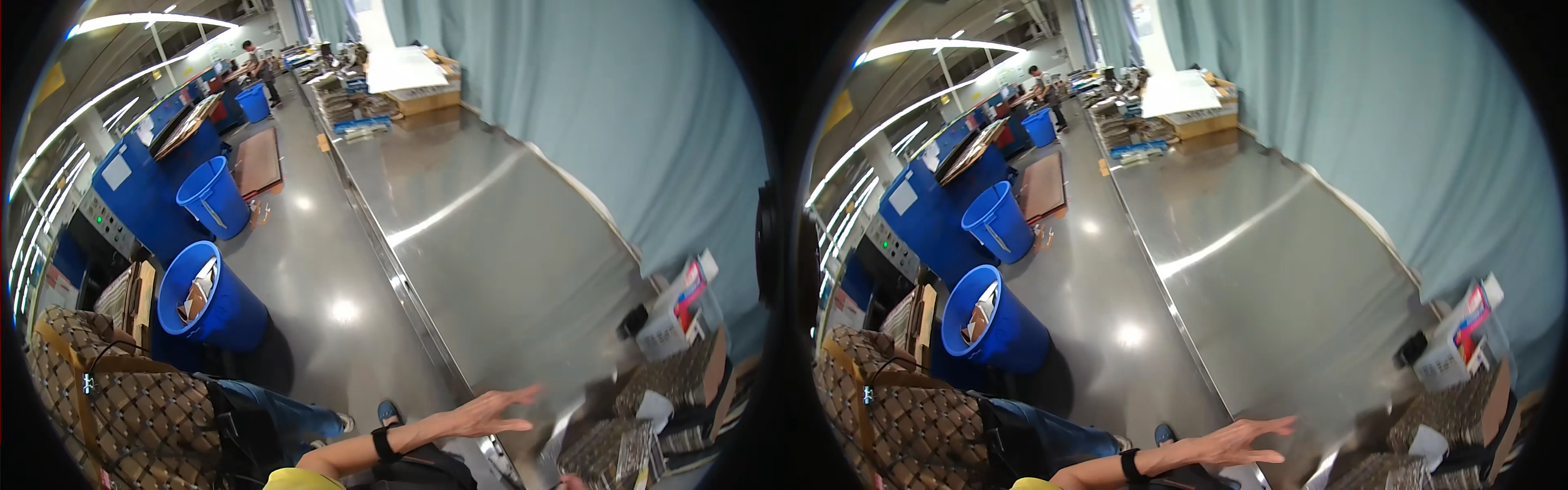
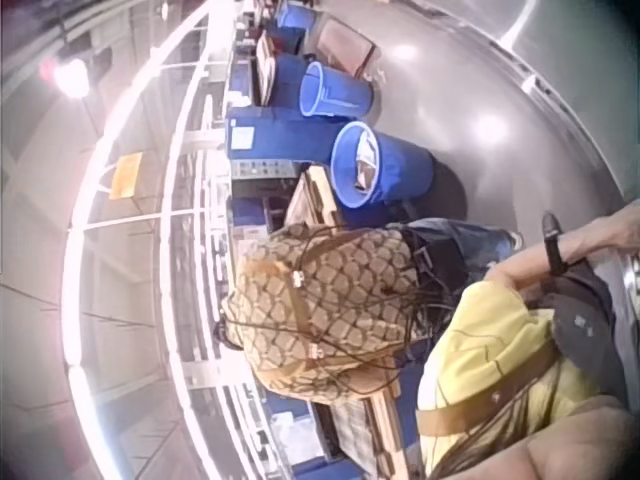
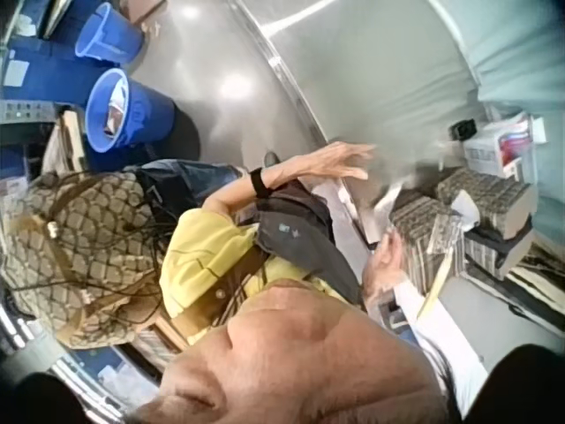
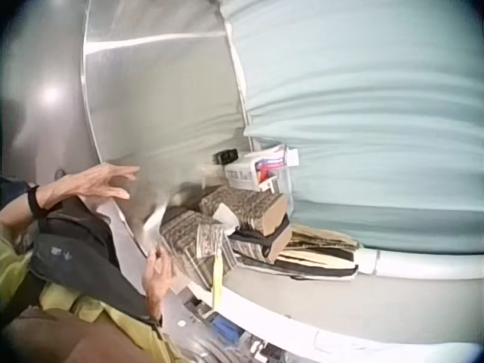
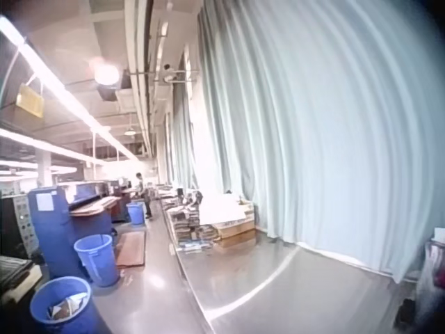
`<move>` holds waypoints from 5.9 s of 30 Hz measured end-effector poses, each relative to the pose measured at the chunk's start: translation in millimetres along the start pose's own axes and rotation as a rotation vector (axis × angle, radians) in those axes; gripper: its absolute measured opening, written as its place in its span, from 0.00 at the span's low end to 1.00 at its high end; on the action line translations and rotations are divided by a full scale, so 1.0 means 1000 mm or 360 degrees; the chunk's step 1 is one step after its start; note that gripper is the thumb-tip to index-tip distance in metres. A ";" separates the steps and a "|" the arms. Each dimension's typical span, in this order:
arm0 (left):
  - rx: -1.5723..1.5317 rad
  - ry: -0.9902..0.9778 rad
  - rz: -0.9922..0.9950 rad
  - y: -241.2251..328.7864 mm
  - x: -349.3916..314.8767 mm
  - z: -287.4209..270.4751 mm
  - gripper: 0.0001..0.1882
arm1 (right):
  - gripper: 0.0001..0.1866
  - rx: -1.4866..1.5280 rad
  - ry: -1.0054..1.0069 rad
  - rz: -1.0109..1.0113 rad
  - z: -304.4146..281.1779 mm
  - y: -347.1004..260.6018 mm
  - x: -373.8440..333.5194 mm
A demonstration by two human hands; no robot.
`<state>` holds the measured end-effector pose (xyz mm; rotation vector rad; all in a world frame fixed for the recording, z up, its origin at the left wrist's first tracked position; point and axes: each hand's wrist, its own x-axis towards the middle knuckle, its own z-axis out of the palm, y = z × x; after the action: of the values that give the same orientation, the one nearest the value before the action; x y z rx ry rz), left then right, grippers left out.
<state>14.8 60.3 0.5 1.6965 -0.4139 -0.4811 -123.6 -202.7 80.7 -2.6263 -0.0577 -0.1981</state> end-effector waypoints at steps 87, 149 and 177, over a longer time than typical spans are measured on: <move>-0.1675 0.2576 -0.1061 -0.355 -0.328 -0.455 0.26 | 0.14 -0.0028 -0.2412 -0.2691 0.766 -0.977 0.352; 0.0373 0.1631 -0.1142 -0.647 -0.611 -2.045 0.26 | 0.14 0.0515 -0.0881 -0.0615 1.252 -1.687 1.034; 0.0068 0.1067 -0.0209 -0.509 -0.044 -2.583 0.50 | 0.40 0.0707 0.0071 0.0652 1.442 -1.817 1.376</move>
<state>1350.6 2327.1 -107.5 1.8168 0.1767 0.0214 1283.0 2092.3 -82.3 -2.1330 0.4031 -0.0872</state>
